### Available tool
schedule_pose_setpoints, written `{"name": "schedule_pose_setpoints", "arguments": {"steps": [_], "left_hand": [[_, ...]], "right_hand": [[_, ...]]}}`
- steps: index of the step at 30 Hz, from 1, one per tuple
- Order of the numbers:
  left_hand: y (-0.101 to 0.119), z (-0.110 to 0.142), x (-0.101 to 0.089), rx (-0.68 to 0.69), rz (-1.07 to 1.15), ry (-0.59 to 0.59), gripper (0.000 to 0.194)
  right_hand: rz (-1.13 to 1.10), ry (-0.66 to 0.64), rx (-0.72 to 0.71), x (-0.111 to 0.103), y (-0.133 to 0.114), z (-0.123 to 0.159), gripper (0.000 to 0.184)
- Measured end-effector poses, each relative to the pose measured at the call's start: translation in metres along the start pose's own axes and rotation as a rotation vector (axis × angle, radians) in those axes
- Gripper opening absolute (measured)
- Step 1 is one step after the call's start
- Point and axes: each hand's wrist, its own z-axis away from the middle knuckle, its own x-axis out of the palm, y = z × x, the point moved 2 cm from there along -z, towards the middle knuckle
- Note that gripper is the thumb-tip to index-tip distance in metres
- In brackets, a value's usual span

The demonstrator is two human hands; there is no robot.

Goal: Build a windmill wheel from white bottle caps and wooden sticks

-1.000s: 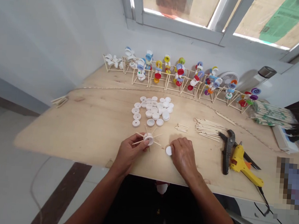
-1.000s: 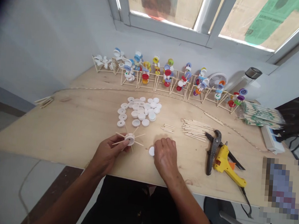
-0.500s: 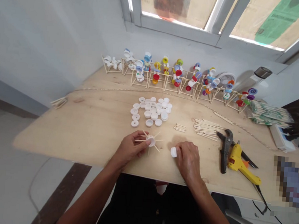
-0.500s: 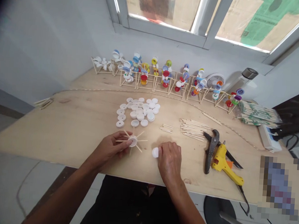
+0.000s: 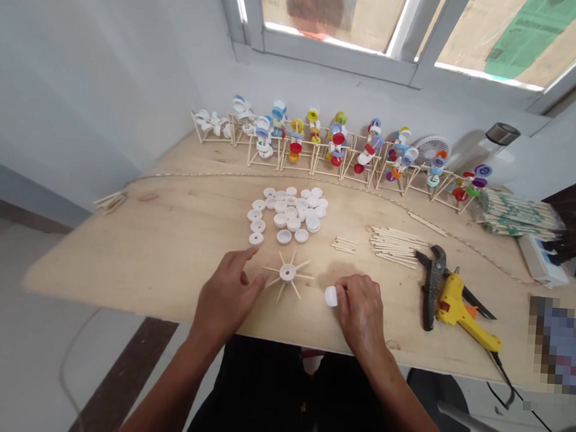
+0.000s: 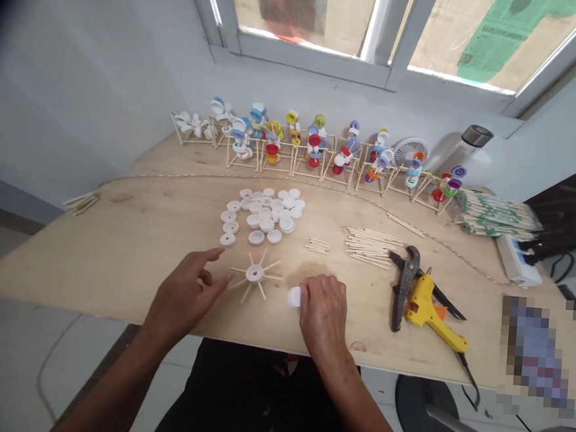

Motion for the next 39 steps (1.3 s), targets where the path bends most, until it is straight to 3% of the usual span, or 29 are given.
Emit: {"name": "schedule_pose_setpoints", "arguments": {"steps": [2,6,10,14,19,23,27,29,31,36,39], "left_hand": [[0.013,0.013,0.002,0.103,0.046,-0.006,0.037],[0.033,0.037,0.028,0.169,0.177,-0.332,0.034],[0.036,0.045,0.051,-0.008,0.330,-0.383,0.036],[0.034,0.045,0.062,-0.203,0.587,-0.491,0.029],[0.031,0.045,0.060,-0.365,0.785,-0.468,0.027],[0.030,0.046,0.057,-0.388,0.821,-0.446,0.028],[0.030,0.048,0.056,-0.392,0.851,-0.441,0.029],[0.030,0.050,0.056,-0.392,0.859,-0.447,0.028],[0.030,0.052,0.056,-0.392,0.865,-0.452,0.028],[0.030,0.059,0.057,-0.381,0.915,-0.492,0.022],[0.030,0.066,0.059,-0.415,0.974,-0.509,0.020]], "right_hand": [[-0.002,0.000,-0.002,0.000,-0.003,0.000,0.021],[0.016,0.014,-0.022,-0.002,-0.011,-0.002,0.021],[0.021,0.053,-0.037,-0.010,-0.021,0.000,0.022],[-0.017,0.071,-0.051,-0.013,-0.025,0.001,0.021],[0.003,0.098,0.004,-0.015,-0.009,-0.004,0.020],[-0.030,0.008,0.004,-0.022,0.004,0.000,0.018],[-0.269,-0.237,-0.034,-0.030,-0.004,0.018,0.022],[-0.367,-0.315,-0.030,-0.033,-0.009,0.028,0.013],[-0.436,-0.323,0.009,-0.035,-0.011,0.035,0.007],[-0.631,-0.281,0.145,-0.032,-0.010,0.035,0.036],[-0.797,-0.321,0.192,-0.028,-0.015,0.032,0.031]]}}
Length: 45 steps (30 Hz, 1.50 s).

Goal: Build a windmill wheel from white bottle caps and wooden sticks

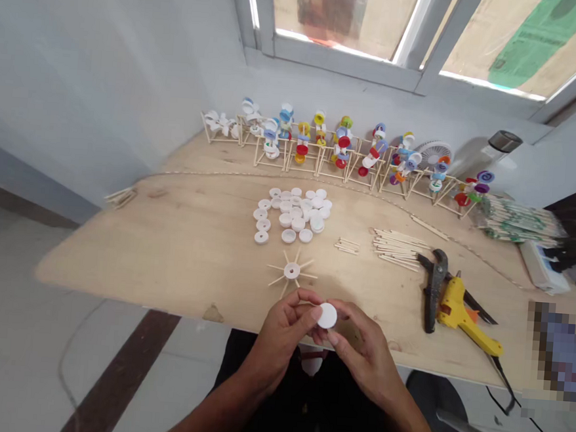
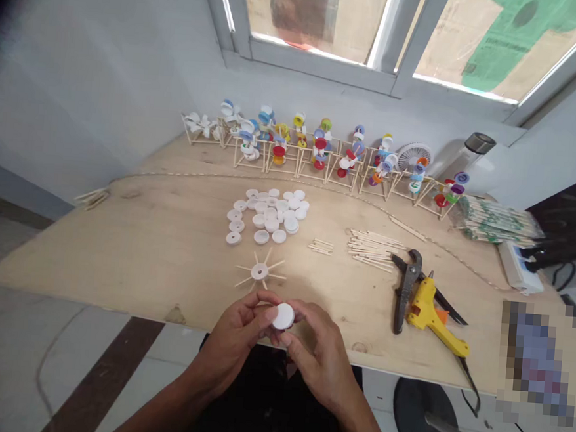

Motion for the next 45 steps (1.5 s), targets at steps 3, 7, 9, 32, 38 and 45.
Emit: {"name": "schedule_pose_setpoints", "arguments": {"steps": [3,7,9,32,38,45], "left_hand": [[-0.006,0.003,0.003,-0.033,0.053,0.012,0.022],[-0.012,0.006,0.006,-0.017,0.025,0.043,0.024],[-0.012,0.006,0.006,0.013,-0.028,0.078,0.024],[0.048,-0.011,-0.080,0.733,-1.321,0.384,0.023],[0.048,-0.036,-0.085,0.621,-1.545,0.245,0.026],[0.040,-0.033,-0.082,0.501,-1.534,0.247,0.021]], "right_hand": [[-0.155,0.046,0.059,0.007,0.001,-0.001,0.026],[-0.442,0.060,0.157,0.019,0.007,-0.001,0.025],[-0.531,0.065,0.183,0.025,0.009,-0.001,0.024],[-0.018,0.337,0.194,-0.009,0.030,-0.016,0.031],[-0.011,0.297,0.209,-0.007,0.032,-0.014,0.031],[0.021,0.290,0.158,-0.007,0.026,-0.020,0.031]]}}
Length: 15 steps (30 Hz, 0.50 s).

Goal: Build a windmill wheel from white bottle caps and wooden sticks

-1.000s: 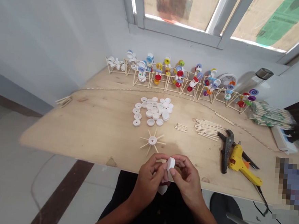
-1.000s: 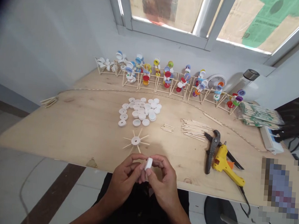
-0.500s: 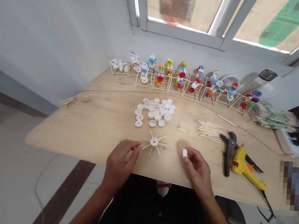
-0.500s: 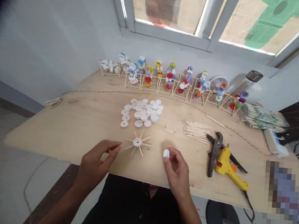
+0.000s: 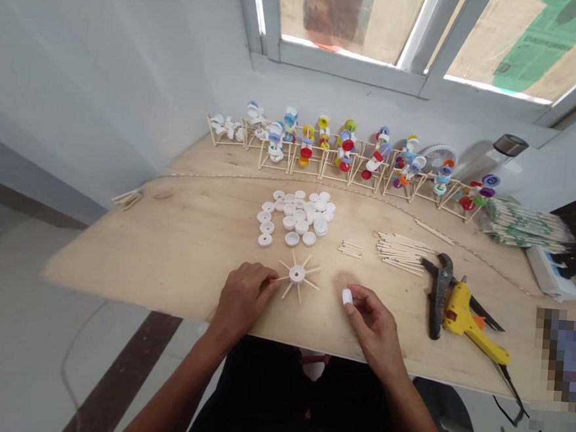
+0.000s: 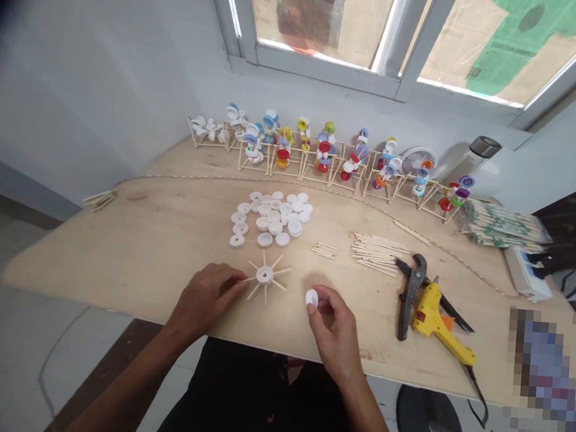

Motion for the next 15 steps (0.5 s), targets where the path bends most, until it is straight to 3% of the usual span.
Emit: {"name": "schedule_pose_setpoints", "arguments": {"steps": [9,15], "left_hand": [[0.012,0.014,-0.003,-0.067,0.281,0.147,0.016],[0.019,0.016,-0.005,-0.084,0.357,0.148,0.016]], "right_hand": [[0.076,-0.013,-0.089,0.001,-0.009,-0.012,0.028],[0.164,-0.042,-0.168,-0.001,-0.009,-0.015,0.030]]}}
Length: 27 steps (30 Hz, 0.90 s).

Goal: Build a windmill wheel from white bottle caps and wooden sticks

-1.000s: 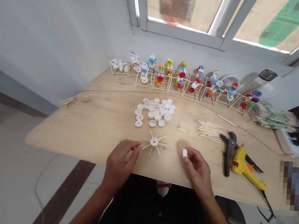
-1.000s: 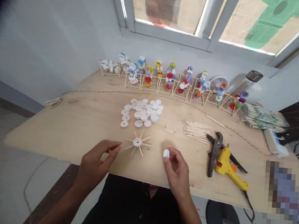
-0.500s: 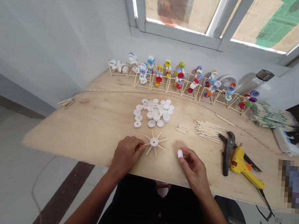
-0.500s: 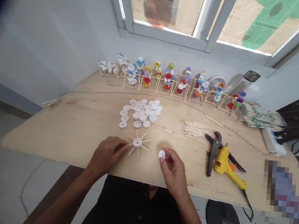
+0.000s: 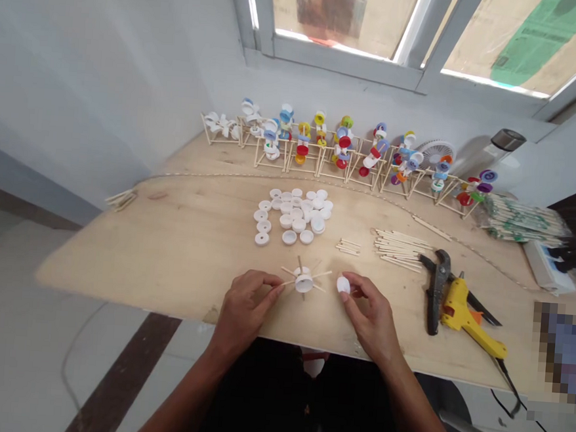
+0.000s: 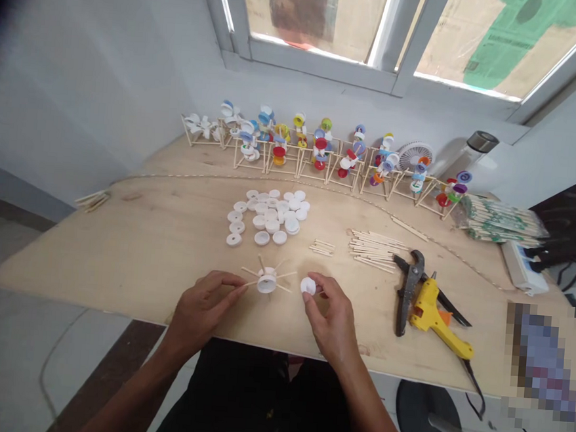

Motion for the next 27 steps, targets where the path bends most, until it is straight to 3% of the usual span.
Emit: {"name": "schedule_pose_setpoints", "arguments": {"steps": [4,9,13,17,20,24,27], "left_hand": [[0.002,0.000,-0.001,-0.046,0.054,-0.002,0.016],[0.002,0.001,-0.003,-0.152,0.115,0.008,0.016],[0.000,0.001,-0.003,-0.233,0.209,0.002,0.017],[0.002,0.003,-0.004,-0.253,0.254,0.001,0.017],[0.008,0.005,-0.004,-0.248,0.277,-0.034,0.017],[0.016,0.008,-0.001,-0.256,0.323,-0.119,0.018],[0.022,0.010,0.003,-0.267,0.352,-0.181,0.018]], "right_hand": [[0.122,0.002,-0.083,0.000,0.003,0.001,0.030],[0.454,-0.019,-0.238,0.008,0.003,0.001,0.028],[0.518,-0.053,-0.290,0.015,0.003,0.000,0.032],[0.380,-0.025,-0.242,0.009,0.002,0.001,0.031],[0.158,0.006,-0.117,-0.001,-0.005,0.003,0.029],[-0.197,-0.074,0.082,-0.004,-0.016,0.005,0.027],[-0.312,-0.143,0.187,0.002,-0.019,0.006,0.028]]}}
